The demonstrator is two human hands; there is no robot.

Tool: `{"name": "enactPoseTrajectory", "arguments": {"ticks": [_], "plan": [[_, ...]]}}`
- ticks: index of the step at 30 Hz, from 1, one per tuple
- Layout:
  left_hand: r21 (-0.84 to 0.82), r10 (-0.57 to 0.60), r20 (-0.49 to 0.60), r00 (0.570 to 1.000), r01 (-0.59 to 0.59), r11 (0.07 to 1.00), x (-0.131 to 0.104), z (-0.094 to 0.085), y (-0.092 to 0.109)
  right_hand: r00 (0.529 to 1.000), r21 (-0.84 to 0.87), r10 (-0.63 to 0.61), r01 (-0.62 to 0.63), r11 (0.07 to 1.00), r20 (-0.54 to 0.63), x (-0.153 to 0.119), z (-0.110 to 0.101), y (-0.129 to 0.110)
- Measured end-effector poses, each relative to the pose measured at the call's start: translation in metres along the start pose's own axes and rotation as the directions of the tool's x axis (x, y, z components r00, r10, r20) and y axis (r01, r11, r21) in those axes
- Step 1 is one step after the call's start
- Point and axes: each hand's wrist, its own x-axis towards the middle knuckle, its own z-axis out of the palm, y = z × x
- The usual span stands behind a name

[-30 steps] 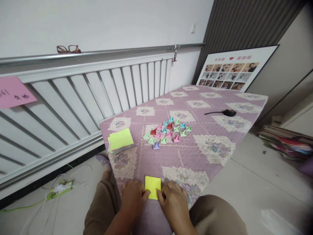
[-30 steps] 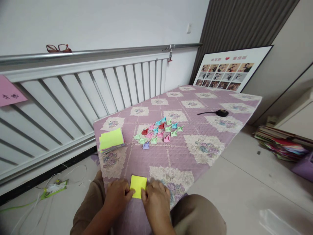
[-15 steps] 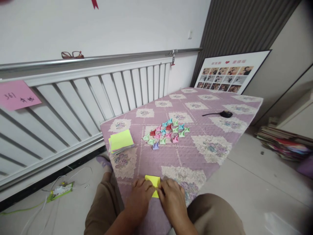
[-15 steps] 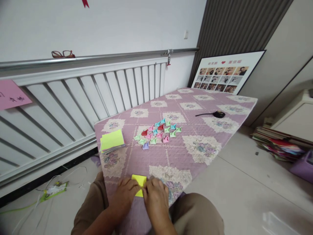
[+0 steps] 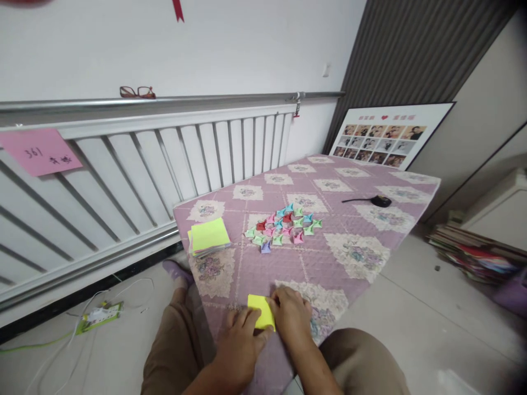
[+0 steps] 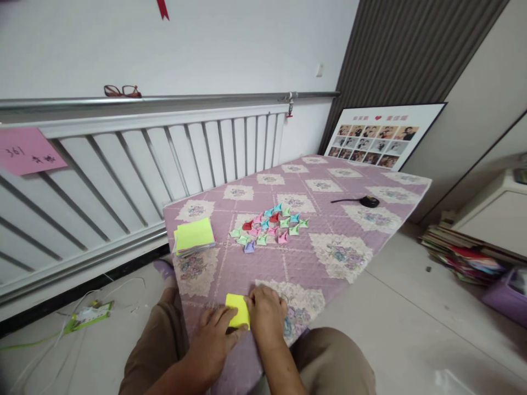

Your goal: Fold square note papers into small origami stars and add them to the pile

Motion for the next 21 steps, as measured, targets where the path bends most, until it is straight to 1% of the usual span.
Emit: {"name": "enactPoseTrajectory", "arguments": {"ticks": [5,8,10,11,14,16,19,21], "plan": [[-0.082,-0.034,0.022,0.999,0.036,0.996,0.003,-0.009,0.001,0.999,-0.082,0.026,-0.027,0.996,-0.019,0.018,0.001,-0.004],[-0.100,-0.038,0.014,0.999,0.039,0.994,0.003,-0.011,0.000,0.998,-0.082,-0.058,0.055,0.995,-0.030,0.021,0.004,-0.013],[-0.098,-0.038,0.000,0.999,0.038,0.994,0.003,-0.010,0.000,0.993,-0.063,-0.115,0.116,0.991,0.027,0.021,0.007,-0.020],[-0.096,-0.033,-0.008,0.999,0.032,0.995,0.003,-0.010,0.000,0.990,-0.058,-0.116,0.121,0.991,0.073,0.021,0.009,-0.023],[-0.083,-0.008,-0.042,0.999,0.004,0.997,0.002,-0.009,0.000,0.981,-0.070,-0.052,0.067,0.995,0.189,0.025,0.014,-0.026],[-0.061,-0.020,-0.076,0.997,0.015,0.998,0.001,-0.008,0.000,0.976,-0.092,-0.023,0.044,0.995,0.215,0.029,0.016,-0.026],[-0.034,-0.064,-0.133,0.989,0.060,0.998,-0.003,-0.006,0.001,0.976,-0.129,-0.025,0.054,0.990,0.216,0.032,0.018,-0.025],[-0.021,-0.073,-0.171,0.983,0.070,0.997,-0.007,-0.003,0.001,0.976,-0.151,-0.027,0.061,0.987,0.216,0.032,0.019,-0.025]]}}
